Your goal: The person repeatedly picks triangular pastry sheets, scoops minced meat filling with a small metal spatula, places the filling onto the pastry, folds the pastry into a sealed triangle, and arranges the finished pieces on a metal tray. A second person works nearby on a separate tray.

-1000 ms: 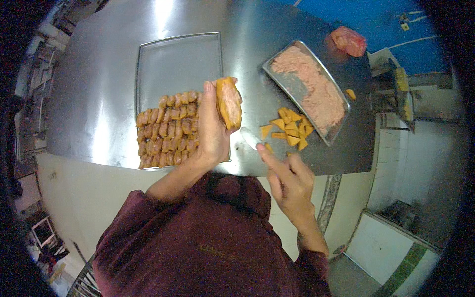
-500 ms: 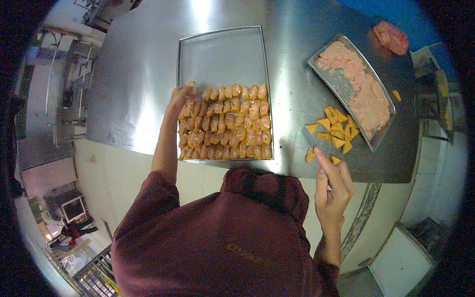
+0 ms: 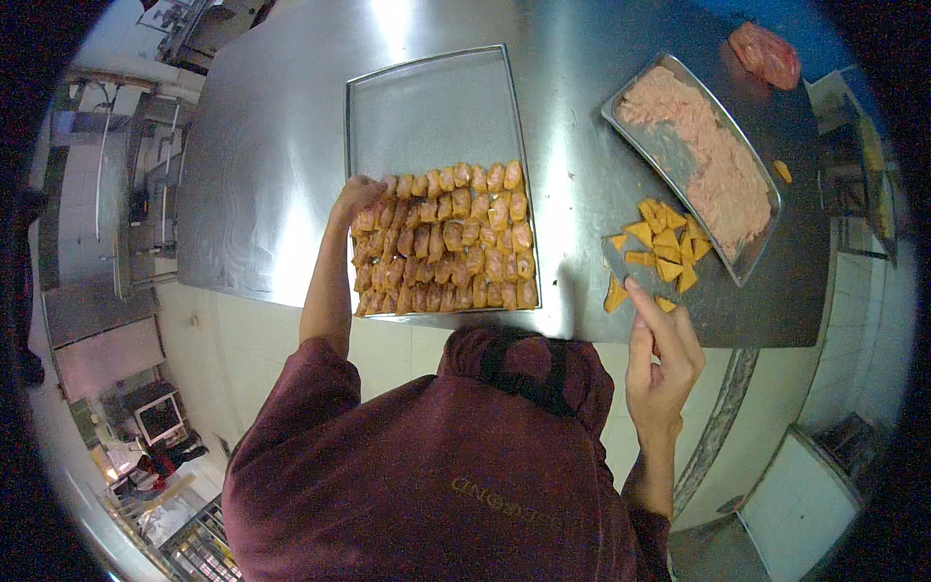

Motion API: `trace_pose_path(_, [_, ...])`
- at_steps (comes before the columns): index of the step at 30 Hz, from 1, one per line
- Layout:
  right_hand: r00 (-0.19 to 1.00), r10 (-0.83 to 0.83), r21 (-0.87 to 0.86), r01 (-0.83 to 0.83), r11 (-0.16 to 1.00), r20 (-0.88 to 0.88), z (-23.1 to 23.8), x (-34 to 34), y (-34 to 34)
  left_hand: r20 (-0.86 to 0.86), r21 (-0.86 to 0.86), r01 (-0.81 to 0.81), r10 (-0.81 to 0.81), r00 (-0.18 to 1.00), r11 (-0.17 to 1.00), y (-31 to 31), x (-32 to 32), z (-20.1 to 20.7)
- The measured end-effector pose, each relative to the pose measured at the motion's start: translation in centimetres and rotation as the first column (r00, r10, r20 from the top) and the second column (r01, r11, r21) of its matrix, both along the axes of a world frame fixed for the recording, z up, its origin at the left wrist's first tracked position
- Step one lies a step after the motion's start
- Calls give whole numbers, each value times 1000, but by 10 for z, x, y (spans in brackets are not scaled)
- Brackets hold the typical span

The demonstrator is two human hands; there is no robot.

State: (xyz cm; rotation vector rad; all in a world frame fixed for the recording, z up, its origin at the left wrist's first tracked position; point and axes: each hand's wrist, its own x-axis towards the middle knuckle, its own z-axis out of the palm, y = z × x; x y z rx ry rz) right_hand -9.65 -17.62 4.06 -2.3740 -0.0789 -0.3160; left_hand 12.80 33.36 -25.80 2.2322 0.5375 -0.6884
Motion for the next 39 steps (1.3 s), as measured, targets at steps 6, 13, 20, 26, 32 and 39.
trace_pose_path(6, [1000,-2,-27,1,1000,-23,0,4,-4,190,-58,-43,53,980,997,4,-7,-23])
trace_pose_path(13, [958,-280,22,281,959,-56,-61,12,-60,289,-14,130,-121,950,991,22,1,-59])
trace_pose_path(20, [848,-353,-168,311,935,-394,-201,7,-109,387,305,117,-235,892,945,2,-11,-47])
trace_pose_path(26, [830,-314,-164,269,949,-460,-262,-18,-94,319,68,2,-24,948,998,-4,-15,-31])
trace_pose_path(32, [763,-413,-233,341,911,-498,-290,-23,-90,362,252,59,-150,920,966,-13,-21,-20])
trace_pose_path(39, [755,-319,134,470,873,-573,-253,-11,-82,799,-7,20,-6,601,1000,-161,-47,67])
